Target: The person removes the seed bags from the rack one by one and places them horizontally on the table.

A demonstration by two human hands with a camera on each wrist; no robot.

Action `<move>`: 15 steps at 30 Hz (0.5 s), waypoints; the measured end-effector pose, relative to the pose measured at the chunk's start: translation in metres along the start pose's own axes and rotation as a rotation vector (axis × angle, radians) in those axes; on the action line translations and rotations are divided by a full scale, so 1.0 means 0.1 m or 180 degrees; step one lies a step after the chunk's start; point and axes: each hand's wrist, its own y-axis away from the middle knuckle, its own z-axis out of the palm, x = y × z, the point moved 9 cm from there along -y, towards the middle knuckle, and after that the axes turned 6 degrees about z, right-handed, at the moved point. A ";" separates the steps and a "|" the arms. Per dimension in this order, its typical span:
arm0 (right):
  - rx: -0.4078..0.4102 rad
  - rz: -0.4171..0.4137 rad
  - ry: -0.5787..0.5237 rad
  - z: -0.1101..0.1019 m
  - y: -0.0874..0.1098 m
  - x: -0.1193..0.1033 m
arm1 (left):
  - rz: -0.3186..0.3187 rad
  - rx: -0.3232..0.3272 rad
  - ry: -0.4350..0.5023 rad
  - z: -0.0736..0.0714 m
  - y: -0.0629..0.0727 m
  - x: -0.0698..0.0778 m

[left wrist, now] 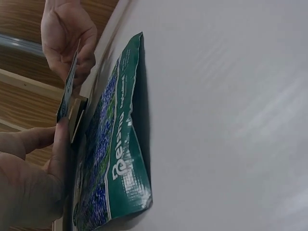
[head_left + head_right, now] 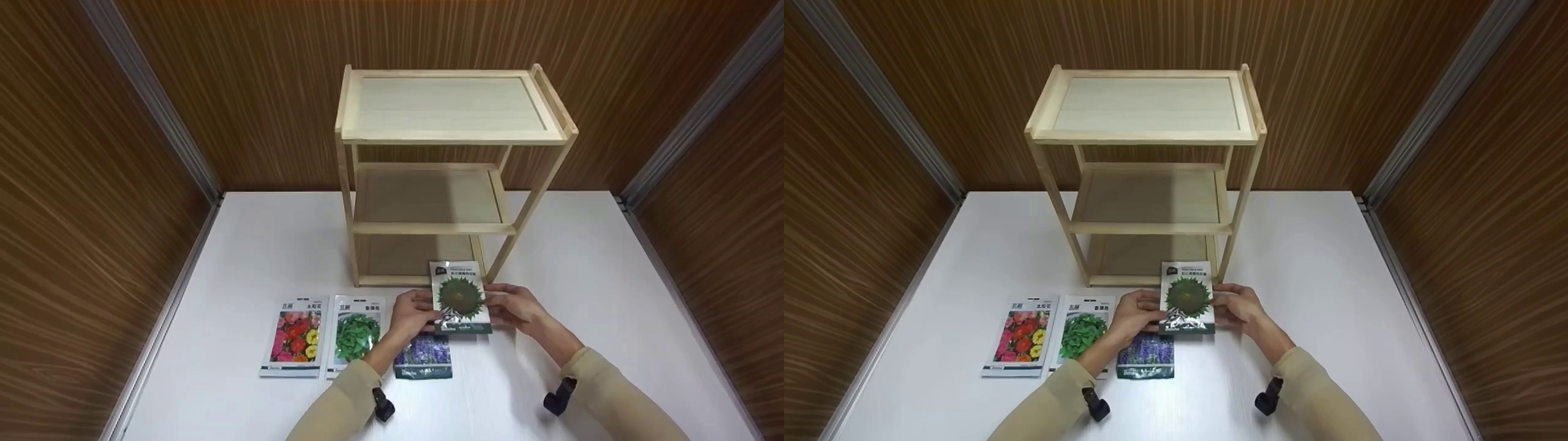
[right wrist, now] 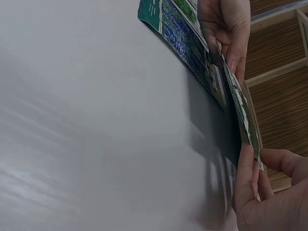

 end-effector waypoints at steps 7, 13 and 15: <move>-0.0030 -0.0035 0.0076 -0.01 0.02 -0.02 | 0.0015 -0.0028 -0.0045 0.00 0.04 -0.02; -0.0070 -0.0015 0.0100 0.00 0.03 0.00 | 0.0046 -0.0039 0.0013 0.02 0.09 -0.03; -0.0090 -0.0014 0.0080 0.00 0.04 0.00 | 0.0043 -0.0045 0.0060 0.03 0.10 -0.03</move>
